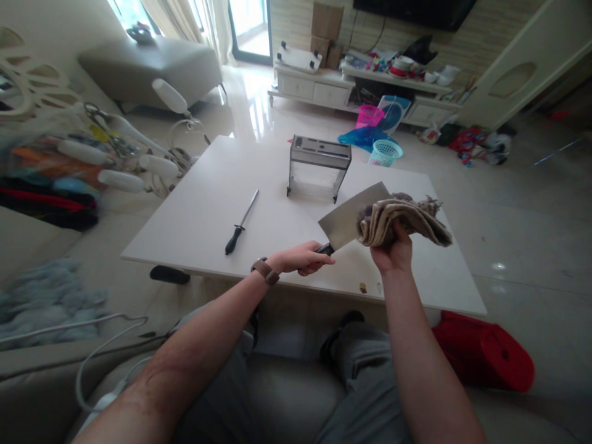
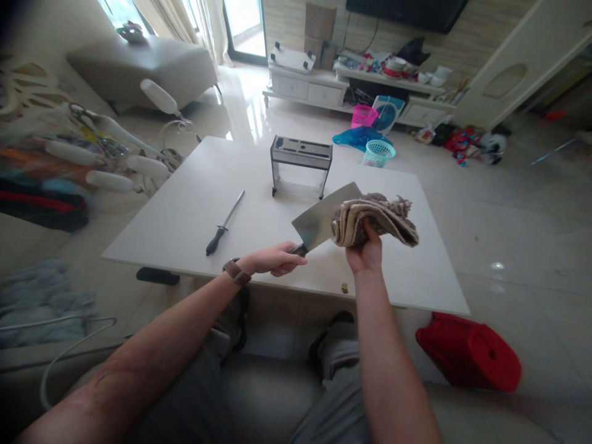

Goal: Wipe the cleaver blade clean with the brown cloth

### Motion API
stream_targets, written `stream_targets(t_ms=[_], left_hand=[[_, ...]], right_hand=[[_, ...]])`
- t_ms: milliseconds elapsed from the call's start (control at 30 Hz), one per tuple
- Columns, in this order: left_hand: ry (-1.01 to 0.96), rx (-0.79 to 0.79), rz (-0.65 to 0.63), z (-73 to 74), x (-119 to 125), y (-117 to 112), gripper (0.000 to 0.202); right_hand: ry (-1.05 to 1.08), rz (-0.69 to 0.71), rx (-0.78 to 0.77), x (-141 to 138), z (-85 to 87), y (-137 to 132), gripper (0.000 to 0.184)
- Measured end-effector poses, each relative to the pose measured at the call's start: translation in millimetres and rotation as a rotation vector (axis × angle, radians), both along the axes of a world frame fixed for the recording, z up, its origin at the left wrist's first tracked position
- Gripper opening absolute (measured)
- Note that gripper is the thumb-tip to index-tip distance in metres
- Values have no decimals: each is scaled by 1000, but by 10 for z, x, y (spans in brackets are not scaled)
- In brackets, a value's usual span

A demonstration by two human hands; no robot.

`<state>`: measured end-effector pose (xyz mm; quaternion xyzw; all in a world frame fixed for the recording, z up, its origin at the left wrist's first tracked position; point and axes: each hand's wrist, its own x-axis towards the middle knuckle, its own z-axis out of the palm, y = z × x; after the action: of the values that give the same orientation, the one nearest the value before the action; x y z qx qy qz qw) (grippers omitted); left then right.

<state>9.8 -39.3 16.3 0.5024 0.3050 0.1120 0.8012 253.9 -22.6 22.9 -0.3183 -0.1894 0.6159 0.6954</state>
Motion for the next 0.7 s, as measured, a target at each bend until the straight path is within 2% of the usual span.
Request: stream_targets(t_ms=[200,367,533,700], left_hand=[[-46,30,85,-41,58,-15,50],[27,213,100,-106,94,-39,34],[57,223,76,-92,98,-45,33],[110,247,-23,-29,36,-23,42]], right_hand=[[-80,133,-3,-370,-119,-82,19],[-149,91,-16,-589,-250,-111,24],[-109,42,-57,-543,-266,-81,29],[-36,15,-55,-303,-186,-22,25]])
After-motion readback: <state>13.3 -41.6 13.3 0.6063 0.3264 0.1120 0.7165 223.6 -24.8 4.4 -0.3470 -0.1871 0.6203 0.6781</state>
